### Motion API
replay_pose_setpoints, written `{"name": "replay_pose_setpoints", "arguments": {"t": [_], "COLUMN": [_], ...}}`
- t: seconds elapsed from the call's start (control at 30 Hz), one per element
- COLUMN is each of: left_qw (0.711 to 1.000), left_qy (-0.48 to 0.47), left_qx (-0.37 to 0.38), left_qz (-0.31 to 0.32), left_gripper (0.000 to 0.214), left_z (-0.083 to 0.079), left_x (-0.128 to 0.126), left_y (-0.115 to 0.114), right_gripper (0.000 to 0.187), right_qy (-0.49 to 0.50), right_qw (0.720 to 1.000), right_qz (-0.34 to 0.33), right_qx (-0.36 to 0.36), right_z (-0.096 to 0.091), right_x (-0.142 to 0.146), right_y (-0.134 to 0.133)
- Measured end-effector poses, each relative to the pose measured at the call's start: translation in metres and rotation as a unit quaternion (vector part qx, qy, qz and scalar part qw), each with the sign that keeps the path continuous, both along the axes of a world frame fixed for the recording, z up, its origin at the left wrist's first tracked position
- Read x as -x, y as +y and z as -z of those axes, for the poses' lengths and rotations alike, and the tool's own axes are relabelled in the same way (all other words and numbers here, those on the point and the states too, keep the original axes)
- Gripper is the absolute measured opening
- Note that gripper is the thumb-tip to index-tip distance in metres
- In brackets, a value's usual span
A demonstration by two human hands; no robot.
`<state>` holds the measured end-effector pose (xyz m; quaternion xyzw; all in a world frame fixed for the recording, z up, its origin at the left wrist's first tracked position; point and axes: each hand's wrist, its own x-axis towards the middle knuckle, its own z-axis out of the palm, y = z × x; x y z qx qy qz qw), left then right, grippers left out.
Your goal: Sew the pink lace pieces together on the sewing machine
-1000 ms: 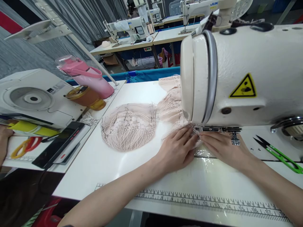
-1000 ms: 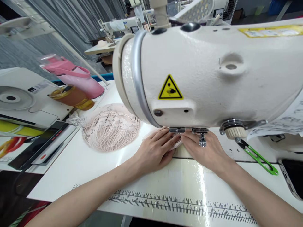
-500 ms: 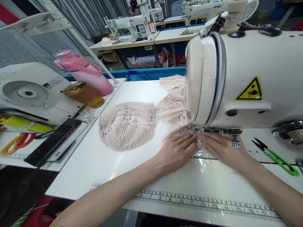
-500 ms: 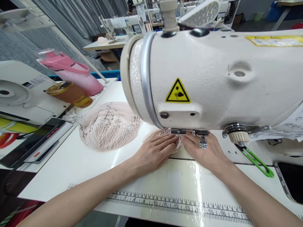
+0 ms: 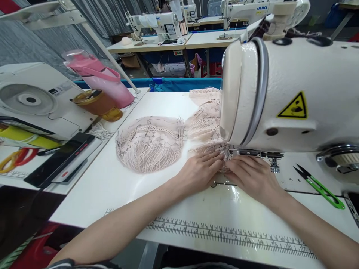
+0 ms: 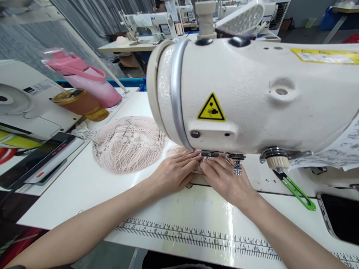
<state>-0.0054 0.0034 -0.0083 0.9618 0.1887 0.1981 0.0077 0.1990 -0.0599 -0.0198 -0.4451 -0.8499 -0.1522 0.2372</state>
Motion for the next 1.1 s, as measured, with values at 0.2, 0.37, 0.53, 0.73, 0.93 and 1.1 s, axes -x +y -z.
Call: {"name": "replay_pose_setpoints", "arguments": {"t": [0.2,0.37,0.53,0.73,0.93,1.1], "left_qw": [1.000,0.999,0.999,0.999,0.999,0.999], "left_qy": [-0.003,-0.024,0.006,0.031,0.036,0.041], "left_qx": [-0.008,-0.023,-0.016,-0.010,0.005,0.009], "left_qz": [-0.006,0.003,0.029,0.030,0.031,0.022], "left_gripper": [0.027,0.034,0.038,0.037,0.039,0.040], "left_z": [-0.0015,-0.0030,-0.0002,0.0005,-0.0022,-0.0011], "left_x": [-0.0016,-0.0017,-0.0008,0.0017,0.0039,0.0032], "left_y": [-0.0023,-0.0007,0.0014,0.0020,0.0022,0.0018], "right_gripper": [0.022,0.023,0.025,0.027,0.030,0.027], "right_qy": [-0.011,-0.019,-0.019,0.009,0.012,0.013], "right_qw": [1.000,0.999,0.999,0.999,0.999,0.999], "right_qz": [-0.020,-0.031,-0.027,-0.038,-0.038,-0.041], "right_qx": [-0.015,-0.030,-0.005,0.003,0.017,0.033], "right_z": [-0.0048,-0.0039,-0.0041,-0.0022,0.0002,0.0012], "right_x": [0.0013,0.0006,-0.0007,-0.0010,0.0000,-0.0028], "right_y": [-0.0042,-0.0059,-0.0074,-0.0073,-0.0088,-0.0070]}}
